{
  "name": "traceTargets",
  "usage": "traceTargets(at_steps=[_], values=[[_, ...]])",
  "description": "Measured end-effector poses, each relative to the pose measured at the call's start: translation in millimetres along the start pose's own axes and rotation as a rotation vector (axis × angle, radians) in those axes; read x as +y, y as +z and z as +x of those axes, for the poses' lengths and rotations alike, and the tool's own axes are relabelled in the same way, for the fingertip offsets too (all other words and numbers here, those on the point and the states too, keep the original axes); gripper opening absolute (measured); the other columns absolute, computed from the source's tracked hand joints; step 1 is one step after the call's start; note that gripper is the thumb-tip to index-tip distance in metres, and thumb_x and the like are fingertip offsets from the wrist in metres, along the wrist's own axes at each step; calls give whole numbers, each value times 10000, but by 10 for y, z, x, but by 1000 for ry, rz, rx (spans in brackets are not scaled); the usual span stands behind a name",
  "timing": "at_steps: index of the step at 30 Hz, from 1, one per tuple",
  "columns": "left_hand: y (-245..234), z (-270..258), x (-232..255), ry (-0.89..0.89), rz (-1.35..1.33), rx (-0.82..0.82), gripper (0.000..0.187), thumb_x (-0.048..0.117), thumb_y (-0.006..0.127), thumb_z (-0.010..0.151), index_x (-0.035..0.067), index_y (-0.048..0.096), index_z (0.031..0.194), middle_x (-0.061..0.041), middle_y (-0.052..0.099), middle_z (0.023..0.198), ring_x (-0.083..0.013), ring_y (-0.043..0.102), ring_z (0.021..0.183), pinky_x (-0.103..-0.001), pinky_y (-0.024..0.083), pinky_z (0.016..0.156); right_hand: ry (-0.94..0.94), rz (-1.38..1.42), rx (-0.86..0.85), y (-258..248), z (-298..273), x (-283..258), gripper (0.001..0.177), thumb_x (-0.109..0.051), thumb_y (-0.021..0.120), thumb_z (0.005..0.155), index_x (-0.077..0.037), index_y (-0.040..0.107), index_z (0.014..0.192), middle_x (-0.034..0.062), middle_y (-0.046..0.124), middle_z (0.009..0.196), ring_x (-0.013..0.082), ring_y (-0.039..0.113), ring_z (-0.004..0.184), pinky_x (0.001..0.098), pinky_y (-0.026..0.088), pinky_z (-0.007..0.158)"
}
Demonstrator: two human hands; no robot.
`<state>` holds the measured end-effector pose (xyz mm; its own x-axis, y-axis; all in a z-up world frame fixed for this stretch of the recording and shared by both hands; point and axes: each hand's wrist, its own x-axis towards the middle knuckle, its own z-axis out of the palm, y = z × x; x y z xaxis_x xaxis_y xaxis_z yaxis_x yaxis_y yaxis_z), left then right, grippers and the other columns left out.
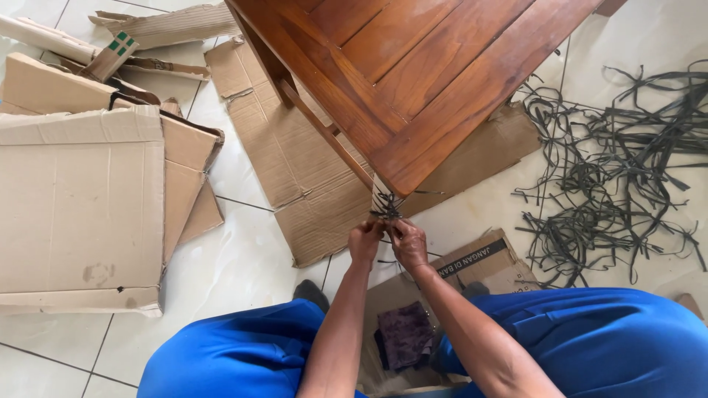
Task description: The person is wrapping the legs of a wooden chair with cardboard and securing them with plastic straps.
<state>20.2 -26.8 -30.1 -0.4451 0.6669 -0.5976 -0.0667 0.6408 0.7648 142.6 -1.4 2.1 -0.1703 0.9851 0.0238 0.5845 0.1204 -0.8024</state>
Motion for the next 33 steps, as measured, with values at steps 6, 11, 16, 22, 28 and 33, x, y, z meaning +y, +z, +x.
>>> traceTargets(at_steps=[6, 11, 16, 22, 28, 33], values=[[65, 213, -97, 76, 269, 112, 342, 529, 673, 832, 209, 788, 800, -41, 754, 735, -352, 724, 899, -455, 543, 853, 71, 108, -1, -13, -3, -93, 41, -181, 749, 903, -187, 786, 919, 97, 723, 834, 339, 726, 886, 420, 605, 721], [89, 73, -12, 165, 235, 134, 313, 418, 647, 888, 135, 772, 932, -127, 767, 843, -401, 720, 937, -524, 547, 870, 435, 331, -13, -3, 8, -171, 103, -185, 742, 884, -136, 804, 950, 114, 754, 762, 211, 717, 732, 377, 595, 665], [81, 10, -9, 199, 126, 133, 289, 393, 650, 910, 132, 749, 982, -137, 770, 904, -408, 708, 995, -546, 538, 899, 654, 618, 78, 177, 19, -98, 220, -159, 784, 831, -38, 759, 1014, 142, 735, 799, 171, 662, 725, 271, 566, 659], [78, -34, 3, 237, 70, 119, 203, 317, 668, 923, 145, 758, 981, -133, 770, 846, -403, 730, 937, -532, 560, 843, 638, 419, 67, 254, 39, 159, 183, -232, 842, 809, -165, 782, 968, 72, 768, 795, 150, 716, 710, 291, 573, 628], [72, -45, -15, 244, 101, 110, 173, 309, 674, 918, 159, 751, 960, -116, 772, 826, -374, 738, 921, -514, 573, 861, 374, 88, 16, 128, -35, -11, 178, -376, 775, 890, -216, 792, 966, 95, 774, 823, 309, 753, 881, 443, 598, 796], [50, -57, 3, 254, 109, 106, 155, 279, 649, 936, 156, 739, 964, -102, 776, 797, -346, 752, 874, -500, 569, 839, 76, 28, 38, 37, -50, -72, 93, -268, 729, 930, -232, 800, 977, 118, 739, 845, 335, 735, 848, 439, 598, 736]])
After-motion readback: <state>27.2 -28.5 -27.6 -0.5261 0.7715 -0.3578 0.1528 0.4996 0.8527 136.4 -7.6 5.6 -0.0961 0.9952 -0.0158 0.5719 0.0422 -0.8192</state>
